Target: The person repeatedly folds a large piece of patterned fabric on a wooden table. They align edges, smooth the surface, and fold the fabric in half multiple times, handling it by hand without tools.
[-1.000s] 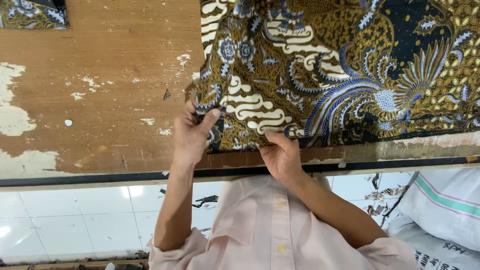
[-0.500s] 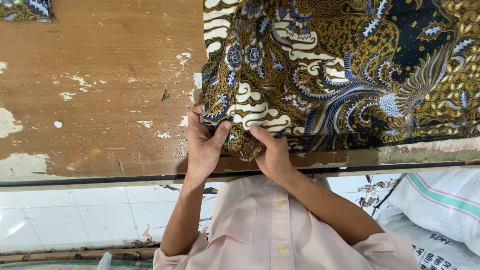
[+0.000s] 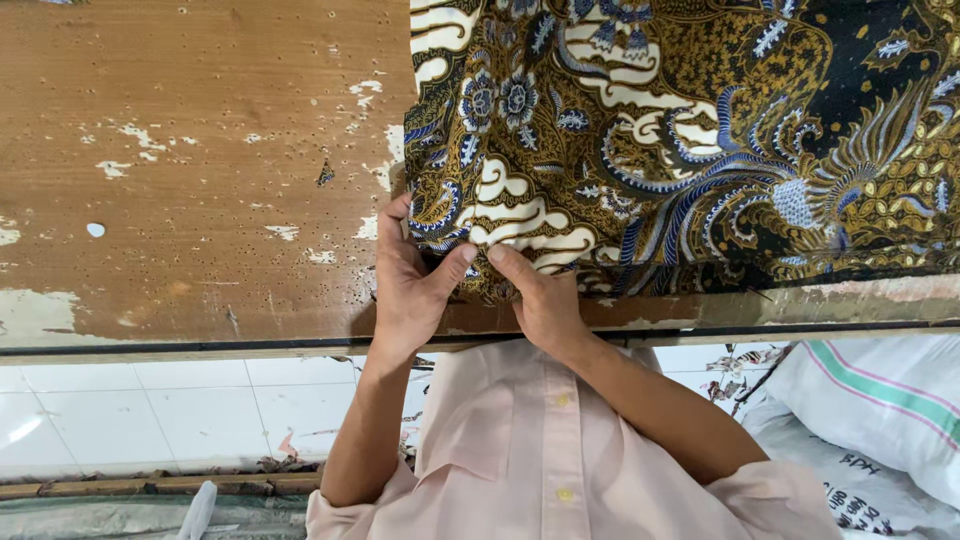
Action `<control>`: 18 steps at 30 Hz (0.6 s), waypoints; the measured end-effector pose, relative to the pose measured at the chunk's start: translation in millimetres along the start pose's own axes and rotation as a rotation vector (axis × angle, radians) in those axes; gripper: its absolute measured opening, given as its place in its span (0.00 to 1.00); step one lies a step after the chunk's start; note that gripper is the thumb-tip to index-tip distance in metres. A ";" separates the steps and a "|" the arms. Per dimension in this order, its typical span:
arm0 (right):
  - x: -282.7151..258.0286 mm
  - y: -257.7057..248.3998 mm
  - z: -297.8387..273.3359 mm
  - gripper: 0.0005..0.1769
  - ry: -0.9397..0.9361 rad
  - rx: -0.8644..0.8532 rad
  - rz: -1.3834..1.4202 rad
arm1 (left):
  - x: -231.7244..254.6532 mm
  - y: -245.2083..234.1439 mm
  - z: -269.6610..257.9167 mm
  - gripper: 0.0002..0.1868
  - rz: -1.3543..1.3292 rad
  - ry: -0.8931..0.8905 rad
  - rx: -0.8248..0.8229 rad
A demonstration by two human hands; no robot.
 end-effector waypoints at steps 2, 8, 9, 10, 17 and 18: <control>-2.9 -1.4 -2.1 0.35 -0.007 0.016 0.013 | -0.9 -1.3 -1.4 0.34 0.014 -0.019 0.000; 1.0 3.9 -2.8 0.32 0.009 0.015 0.044 | -2.8 -1.4 0.1 0.37 0.014 -0.024 -0.017; 1.8 3.2 -2.3 0.30 0.013 0.028 0.056 | -3.0 -1.2 0.3 0.37 0.015 -0.021 -0.022; 2.1 2.3 -1.5 0.29 0.018 0.041 0.068 | -4.1 -1.3 0.3 0.37 0.012 -0.030 -0.023; 17.6 10.4 2.7 0.08 0.356 0.061 0.523 | -6.4 0.6 0.4 0.36 0.006 -0.054 -0.042; 25.7 13.9 0.6 0.08 0.476 0.090 0.683 | -7.2 1.0 0.8 0.36 0.008 -0.058 -0.046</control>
Point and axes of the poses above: each hand's wrist, its own z-axis towards the middle knuckle, its own y-axis out of the palm, x = y × z, the point moved 10 cm from there along z, towards the middle knuckle, and after that the axes turned 4 degrees about x, right-handed, at the moved point
